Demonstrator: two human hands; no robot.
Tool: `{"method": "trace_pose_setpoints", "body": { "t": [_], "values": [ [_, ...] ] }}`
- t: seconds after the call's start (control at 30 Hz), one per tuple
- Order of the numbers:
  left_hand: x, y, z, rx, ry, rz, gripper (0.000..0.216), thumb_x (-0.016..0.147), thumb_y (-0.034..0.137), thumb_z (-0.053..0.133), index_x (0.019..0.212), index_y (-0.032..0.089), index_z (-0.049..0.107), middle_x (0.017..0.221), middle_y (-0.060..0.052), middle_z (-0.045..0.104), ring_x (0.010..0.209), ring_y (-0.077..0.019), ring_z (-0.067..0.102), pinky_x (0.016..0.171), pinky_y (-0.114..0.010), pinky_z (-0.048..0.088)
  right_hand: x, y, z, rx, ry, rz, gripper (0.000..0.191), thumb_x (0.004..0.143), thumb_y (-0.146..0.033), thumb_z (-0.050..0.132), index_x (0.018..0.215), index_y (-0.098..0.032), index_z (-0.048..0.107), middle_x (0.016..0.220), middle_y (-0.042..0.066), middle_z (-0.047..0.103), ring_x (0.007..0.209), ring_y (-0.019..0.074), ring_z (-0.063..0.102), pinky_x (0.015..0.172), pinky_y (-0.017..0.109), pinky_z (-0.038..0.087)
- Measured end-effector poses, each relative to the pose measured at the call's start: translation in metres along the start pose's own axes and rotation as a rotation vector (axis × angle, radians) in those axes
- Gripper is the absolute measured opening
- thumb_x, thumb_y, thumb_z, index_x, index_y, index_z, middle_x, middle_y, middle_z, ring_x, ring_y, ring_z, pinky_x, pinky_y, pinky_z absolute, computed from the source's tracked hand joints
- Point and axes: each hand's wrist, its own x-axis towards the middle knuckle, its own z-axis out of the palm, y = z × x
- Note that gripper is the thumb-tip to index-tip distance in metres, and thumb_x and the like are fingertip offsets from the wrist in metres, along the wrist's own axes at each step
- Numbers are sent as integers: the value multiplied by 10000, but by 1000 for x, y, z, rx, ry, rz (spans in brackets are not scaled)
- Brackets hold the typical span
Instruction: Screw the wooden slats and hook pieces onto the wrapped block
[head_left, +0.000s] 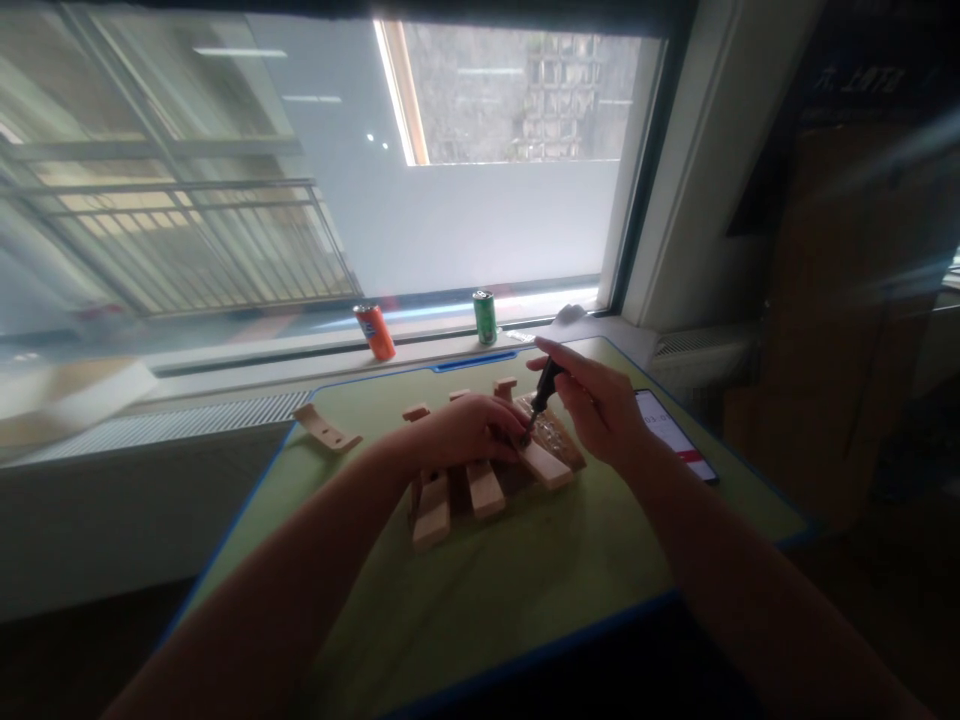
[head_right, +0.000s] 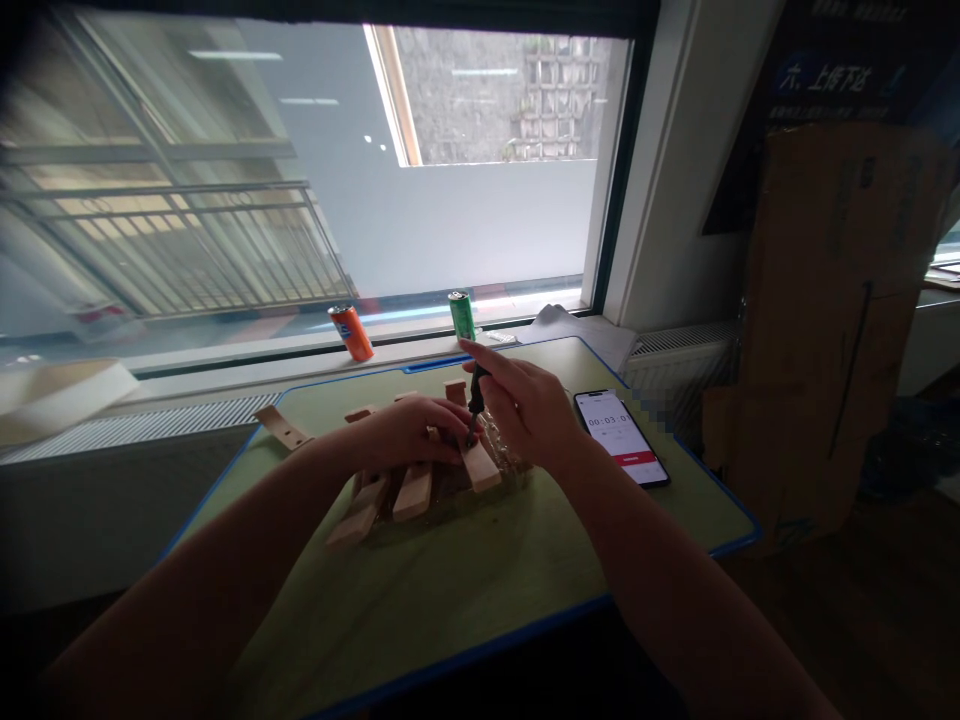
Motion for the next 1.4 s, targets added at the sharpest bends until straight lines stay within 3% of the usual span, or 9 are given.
{"method": "trace_pose_setpoints", "body": {
  "t": [0.1, 0.33, 0.53, 0.63, 0.83, 1.03, 1.13, 1.3, 1.4],
  "values": [
    [0, 0, -1, -12, 6, -9, 236, 707, 240, 694, 942, 226, 699, 1087, -2, 661, 921, -144, 620, 813, -232, 477, 1, -3, -2, 62, -23, 41, 385, 903, -194, 408, 1283, -229, 466, 1031, 32, 665, 737, 101, 609, 644, 258, 500],
    [0, -3, 0, 7, 17, 4, 219, 699, 227, 698, 919, 228, 700, 1070, 5, 663, 928, -140, 618, 818, -231, 470, 4, 1, 2, 18, 104, 96, 312, 777, -282, 639, 1076, -211, 584, 837, 2, 623, 654, 102, 567, 528, 231, 478],
    [0, -5, 1, 2, 18, 5, 219, 707, 256, 693, 923, 223, 694, 1079, -3, 662, 915, -146, 622, 809, -238, 474, 3, 3, -1, 79, -6, 27, 366, 898, -227, 441, 1256, -256, 509, 1034, 30, 642, 738, 108, 583, 652, 280, 503],
    [0, -4, 0, 1, 6, 0, 206, 705, 255, 696, 907, 215, 694, 1083, -2, 660, 932, -148, 618, 826, -237, 470, 4, 2, -2, 148, -36, 94, 376, 912, -226, 405, 1280, -252, 478, 1101, 42, 627, 740, 105, 591, 645, 281, 511],
    [0, -4, 0, -44, 12, -20, 229, 702, 250, 697, 930, 220, 693, 1092, -9, 653, 922, -144, 619, 796, -228, 483, 6, 3, 3, 69, 92, 193, 260, 776, -320, 638, 1007, -207, 604, 827, 1, 615, 692, 117, 564, 559, 251, 497],
    [0, -2, 0, -37, 13, -7, 207, 697, 238, 700, 902, 214, 699, 1053, -11, 669, 916, -148, 622, 827, -245, 477, 5, -1, 1, 21, 20, -15, 379, 868, -218, 501, 1242, -268, 529, 1043, 23, 651, 813, 119, 592, 681, 282, 503],
    [0, -3, 1, -61, 25, 3, 193, 687, 224, 706, 879, 208, 698, 1051, -12, 669, 928, -150, 621, 836, -248, 478, 5, -1, -3, 88, -10, 11, 388, 887, -188, 445, 1260, -267, 517, 1053, 29, 656, 824, 122, 605, 713, 302, 511],
    [-1, -4, 2, -91, 7, -16, 226, 699, 231, 696, 924, 211, 690, 1106, -19, 648, 963, -154, 613, 839, -255, 484, 8, 6, -2, 88, 80, 187, 254, 792, -320, 619, 1024, -217, 634, 842, 13, 644, 693, 121, 592, 586, 263, 515],
    [-1, -5, 2, -83, 19, -15, 238, 688, 239, 708, 924, 212, 692, 1094, -21, 656, 952, -153, 618, 831, -249, 483, 8, 8, -1, 42, 83, 172, 278, 769, -349, 644, 1005, -204, 632, 853, 18, 638, 693, 123, 584, 554, 249, 505]
  ]
}}
